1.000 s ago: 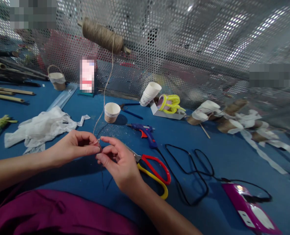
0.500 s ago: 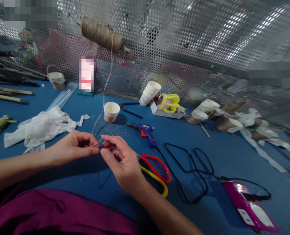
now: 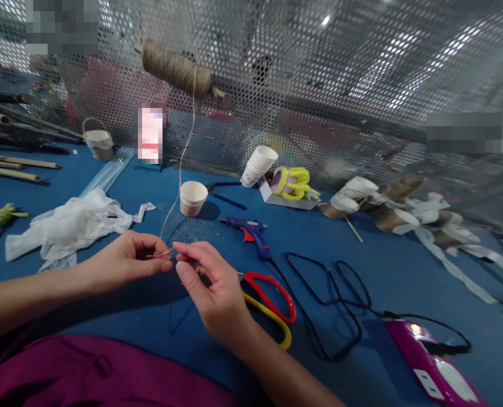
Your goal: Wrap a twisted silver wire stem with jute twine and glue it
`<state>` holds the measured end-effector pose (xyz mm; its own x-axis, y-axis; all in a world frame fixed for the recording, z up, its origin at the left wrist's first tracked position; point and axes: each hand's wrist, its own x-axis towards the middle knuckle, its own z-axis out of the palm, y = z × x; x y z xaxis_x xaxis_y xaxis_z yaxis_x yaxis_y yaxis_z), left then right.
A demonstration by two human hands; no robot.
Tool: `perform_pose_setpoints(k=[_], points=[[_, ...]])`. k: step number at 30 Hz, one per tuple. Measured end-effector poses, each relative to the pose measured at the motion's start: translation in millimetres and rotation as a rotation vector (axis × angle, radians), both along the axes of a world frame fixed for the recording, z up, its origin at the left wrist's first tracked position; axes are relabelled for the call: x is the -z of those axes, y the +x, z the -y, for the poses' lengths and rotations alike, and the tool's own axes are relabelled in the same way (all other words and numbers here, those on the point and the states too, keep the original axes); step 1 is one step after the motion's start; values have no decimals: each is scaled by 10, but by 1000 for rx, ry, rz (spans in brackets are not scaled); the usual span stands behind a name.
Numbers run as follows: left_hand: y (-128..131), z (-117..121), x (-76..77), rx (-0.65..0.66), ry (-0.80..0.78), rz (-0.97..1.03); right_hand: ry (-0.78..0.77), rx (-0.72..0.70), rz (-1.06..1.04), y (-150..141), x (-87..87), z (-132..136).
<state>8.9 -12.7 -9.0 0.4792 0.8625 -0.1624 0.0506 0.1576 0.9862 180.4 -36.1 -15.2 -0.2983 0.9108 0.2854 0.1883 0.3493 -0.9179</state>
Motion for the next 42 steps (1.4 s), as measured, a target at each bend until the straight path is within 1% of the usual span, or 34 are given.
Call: perform_pose_setpoints(k=[6, 14, 17, 23, 29, 33, 38, 42], points=[[2, -3, 13, -8, 7, -18, 107, -1, 90, 21, 23, 13], [-10, -7, 34, 0, 38, -50, 328, 17, 210, 9, -2, 17], [-4, -7, 31, -2, 46, -50, 386, 33, 251, 10, -3, 16], [-4, -15, 30, -2, 45, -42, 495, 39, 296, 12, 17, 17], [-10, -20, 50, -2, 44, -51, 628, 51, 393, 15, 48, 2], [-4, -23, 49, -11, 43, -58, 669, 57, 414, 25, 68, -1], [2, -22, 35, -21, 39, -51, 651, 96, 395, 34, 69, 4], [-7, -24, 45, -13, 34, -48, 656, 83, 395, 26, 65, 4]])
